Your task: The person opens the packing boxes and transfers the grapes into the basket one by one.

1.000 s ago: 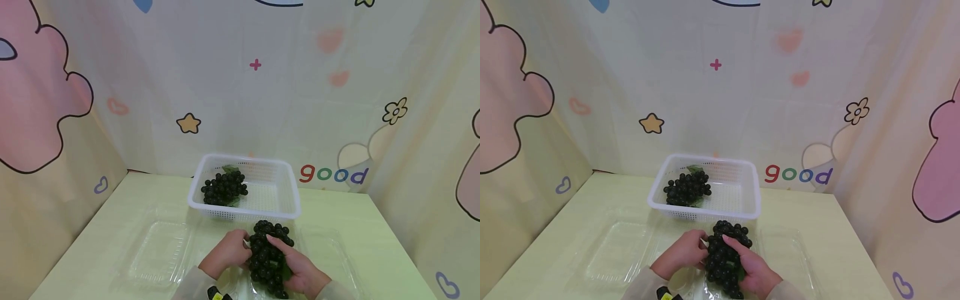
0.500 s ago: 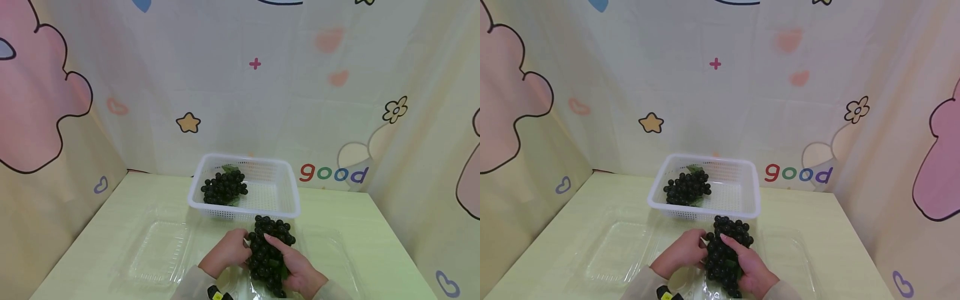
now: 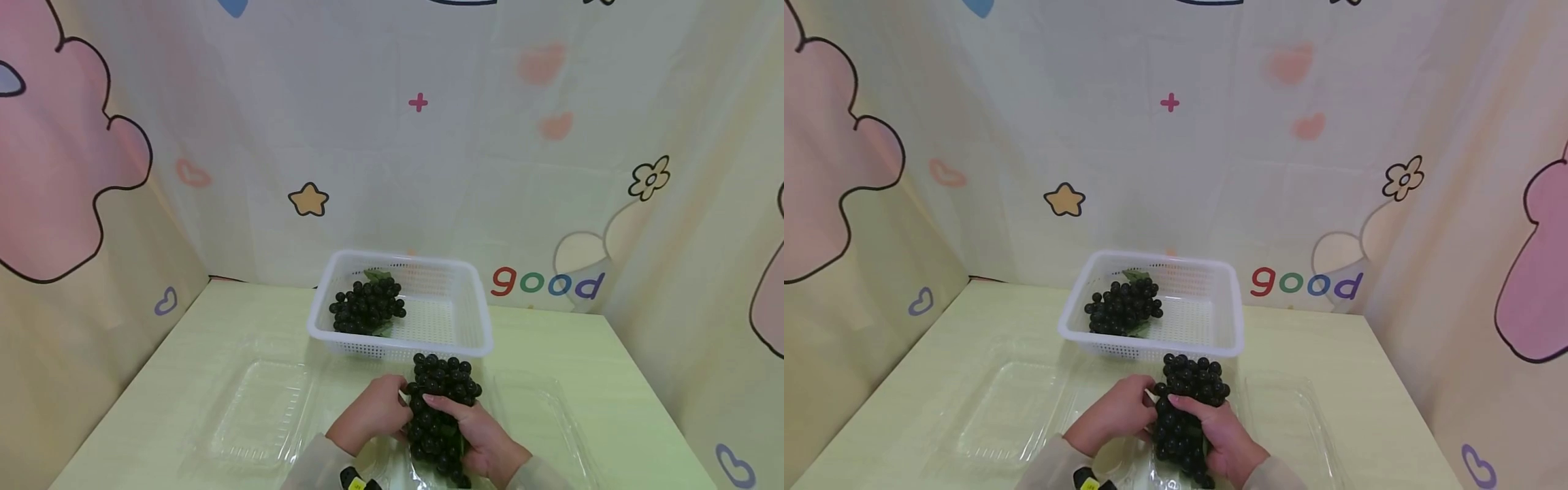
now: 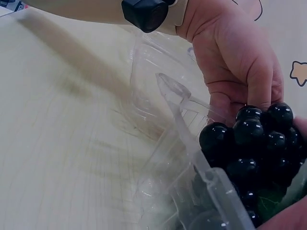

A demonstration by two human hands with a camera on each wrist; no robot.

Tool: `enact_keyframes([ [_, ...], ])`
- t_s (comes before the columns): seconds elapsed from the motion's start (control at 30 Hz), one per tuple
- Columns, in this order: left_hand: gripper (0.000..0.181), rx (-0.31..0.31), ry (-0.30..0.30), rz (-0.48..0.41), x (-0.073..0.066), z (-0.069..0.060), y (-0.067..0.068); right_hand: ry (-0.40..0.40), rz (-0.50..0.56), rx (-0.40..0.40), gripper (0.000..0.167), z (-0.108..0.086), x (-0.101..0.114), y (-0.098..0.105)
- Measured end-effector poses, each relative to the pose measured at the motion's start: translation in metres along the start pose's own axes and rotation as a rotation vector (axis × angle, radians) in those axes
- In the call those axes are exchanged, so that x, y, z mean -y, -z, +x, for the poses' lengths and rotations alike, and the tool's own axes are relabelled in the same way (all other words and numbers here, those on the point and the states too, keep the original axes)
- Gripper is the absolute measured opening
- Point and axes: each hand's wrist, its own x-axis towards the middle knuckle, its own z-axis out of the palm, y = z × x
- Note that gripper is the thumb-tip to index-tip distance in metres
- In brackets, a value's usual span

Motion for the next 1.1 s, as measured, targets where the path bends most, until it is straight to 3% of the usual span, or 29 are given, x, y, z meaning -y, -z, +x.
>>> enact_keyframes([
  [0.2,0.042,-0.012,0.056,-0.083,-0.001,0.000,-0.001,-0.005,0.042,0.016,0.080,-0.001,-0.001,0.002],
  [0.67,0.038,-0.101,0.061,-0.034,0.001,0.003,-0.009,-0.041,0.083,0.163,0.073,-0.009,0.001,0.010],
  [0.87,0.036,-0.125,0.053,-0.032,0.000,0.002,-0.011,-0.009,0.090,0.151,0.078,-0.017,0.002,0.010],
  [1.1,0.035,-0.143,0.041,0.014,-0.002,0.001,-0.012,0.081,0.090,0.095,0.078,-0.026,0.000,0.010],
])
